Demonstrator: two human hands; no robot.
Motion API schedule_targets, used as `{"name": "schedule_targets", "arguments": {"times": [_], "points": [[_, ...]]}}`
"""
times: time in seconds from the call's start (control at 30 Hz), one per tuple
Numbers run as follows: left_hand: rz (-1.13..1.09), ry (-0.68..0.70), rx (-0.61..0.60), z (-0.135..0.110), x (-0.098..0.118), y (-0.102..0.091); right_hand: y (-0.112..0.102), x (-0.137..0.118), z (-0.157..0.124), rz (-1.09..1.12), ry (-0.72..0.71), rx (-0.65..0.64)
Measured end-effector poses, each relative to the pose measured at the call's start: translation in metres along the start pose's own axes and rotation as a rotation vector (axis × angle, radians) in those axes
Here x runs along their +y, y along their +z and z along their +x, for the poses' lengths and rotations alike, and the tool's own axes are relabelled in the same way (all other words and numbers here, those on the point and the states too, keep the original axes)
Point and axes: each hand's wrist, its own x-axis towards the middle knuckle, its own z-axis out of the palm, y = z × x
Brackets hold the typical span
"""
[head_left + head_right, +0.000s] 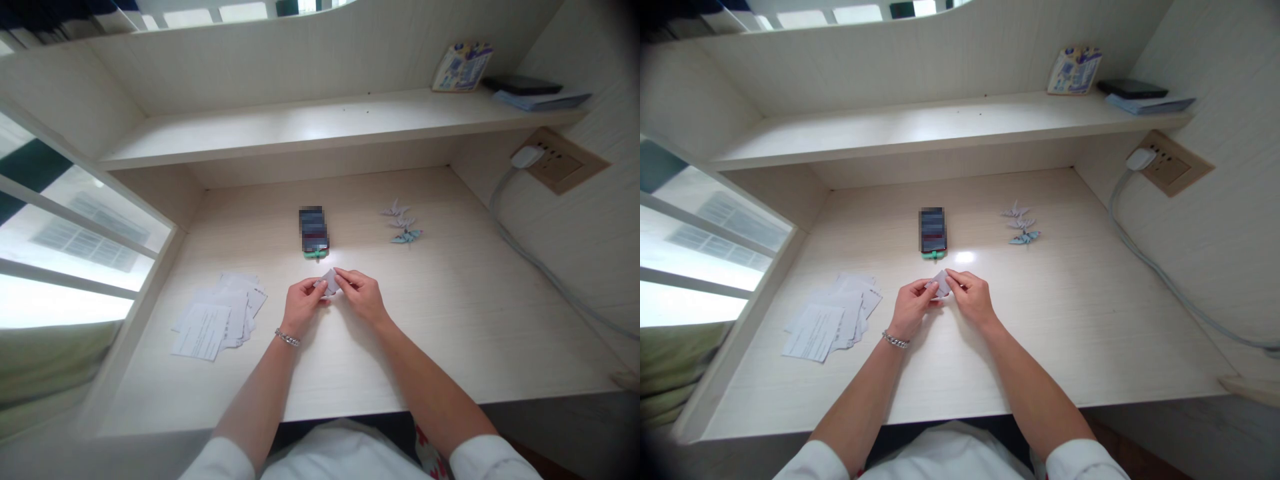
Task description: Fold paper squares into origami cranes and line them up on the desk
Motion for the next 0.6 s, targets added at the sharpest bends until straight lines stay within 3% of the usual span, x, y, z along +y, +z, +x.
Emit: {"name": "schedule_targets", "arguments": {"times": [0.2, 0.43, 0.6], "points": [[0.011, -0.006, -0.010, -0.0020, 0.0027, 0.0006, 0.0026, -0.0012, -0.0017, 0.030, -0.004, -0.011], [-0.005, 0.005, 0.008, -0.0025, 0.0049, 0.0018, 0.0031, -0.0015, -0.0013, 0.099, 0.066, 0.088], [-0.007, 0.012, 0.002, -0.0019, 0.0044, 0.0019, 0.0028, -0.0026, -0.0006, 0.138, 0.089, 0.062]]}}
